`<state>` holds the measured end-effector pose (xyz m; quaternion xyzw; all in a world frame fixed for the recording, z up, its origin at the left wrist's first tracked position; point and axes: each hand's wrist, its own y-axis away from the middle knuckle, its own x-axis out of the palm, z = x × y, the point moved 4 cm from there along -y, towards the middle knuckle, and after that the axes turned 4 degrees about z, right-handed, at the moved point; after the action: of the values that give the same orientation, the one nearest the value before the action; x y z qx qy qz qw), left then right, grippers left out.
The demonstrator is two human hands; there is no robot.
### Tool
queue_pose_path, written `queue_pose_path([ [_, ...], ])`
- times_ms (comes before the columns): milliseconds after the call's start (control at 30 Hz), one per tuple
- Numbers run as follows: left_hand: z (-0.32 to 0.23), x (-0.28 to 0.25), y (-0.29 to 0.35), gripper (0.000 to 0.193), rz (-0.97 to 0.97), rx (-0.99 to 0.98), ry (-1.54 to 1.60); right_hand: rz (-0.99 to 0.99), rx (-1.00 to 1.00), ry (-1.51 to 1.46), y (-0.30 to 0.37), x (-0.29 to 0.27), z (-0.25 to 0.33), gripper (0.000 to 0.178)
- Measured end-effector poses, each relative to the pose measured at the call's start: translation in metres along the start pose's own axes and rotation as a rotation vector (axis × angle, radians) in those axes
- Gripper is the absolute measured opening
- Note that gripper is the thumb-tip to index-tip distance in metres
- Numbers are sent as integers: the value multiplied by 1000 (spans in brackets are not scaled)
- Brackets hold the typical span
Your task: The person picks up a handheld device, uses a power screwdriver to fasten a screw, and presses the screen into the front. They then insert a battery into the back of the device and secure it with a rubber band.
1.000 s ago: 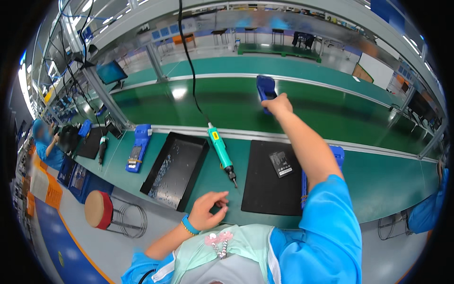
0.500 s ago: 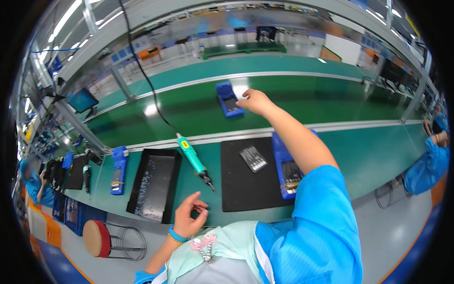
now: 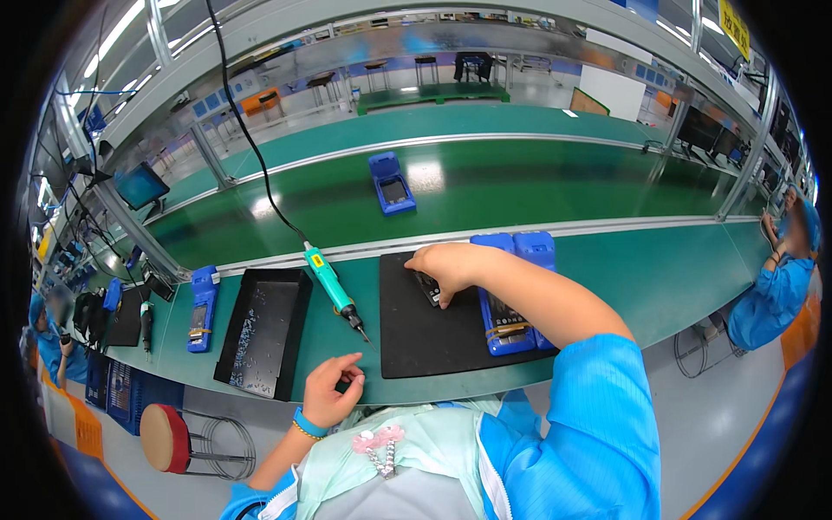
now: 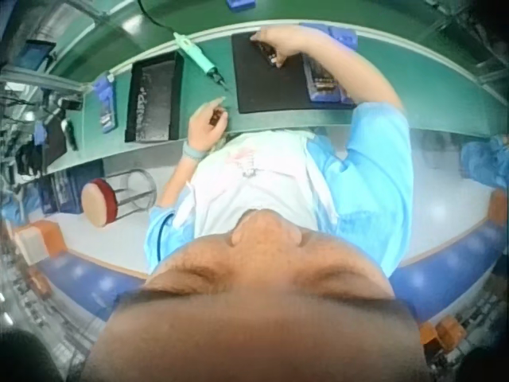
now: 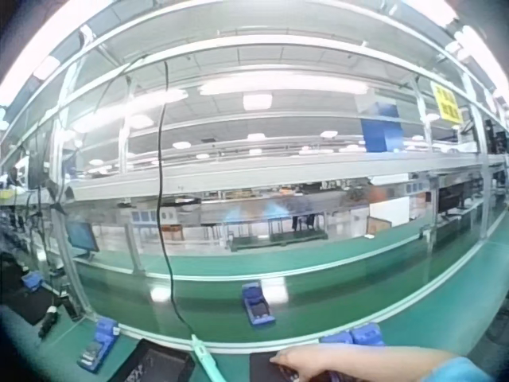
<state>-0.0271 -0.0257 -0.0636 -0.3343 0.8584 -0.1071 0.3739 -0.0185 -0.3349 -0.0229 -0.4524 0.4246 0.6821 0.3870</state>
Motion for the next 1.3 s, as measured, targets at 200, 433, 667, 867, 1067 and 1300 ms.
queue_pose_path([
  [200,-9,-1,2,35,-110,178,-190,-236,376,-56,-64,-30,-74,75],
  [433,-7,0,1,33,-97,116,-169,-678,387,-115,-134,-59,-123,76],
  [667,-3,-2,3,33,-108,116,-167,-651,308,-159,-56,-84,-87,60],
  [867,-4,-4,2,33,-101,135,-186,158,413,-64,52,-53,-64,92],
  [1067,-1,2,-3,36,-82,113,-100,-114,388,-197,73,-40,-62,87],
  [1300,-12,2,-19,58,-88,-63,263,-271,-29,-193,37,-82,4,80],
])
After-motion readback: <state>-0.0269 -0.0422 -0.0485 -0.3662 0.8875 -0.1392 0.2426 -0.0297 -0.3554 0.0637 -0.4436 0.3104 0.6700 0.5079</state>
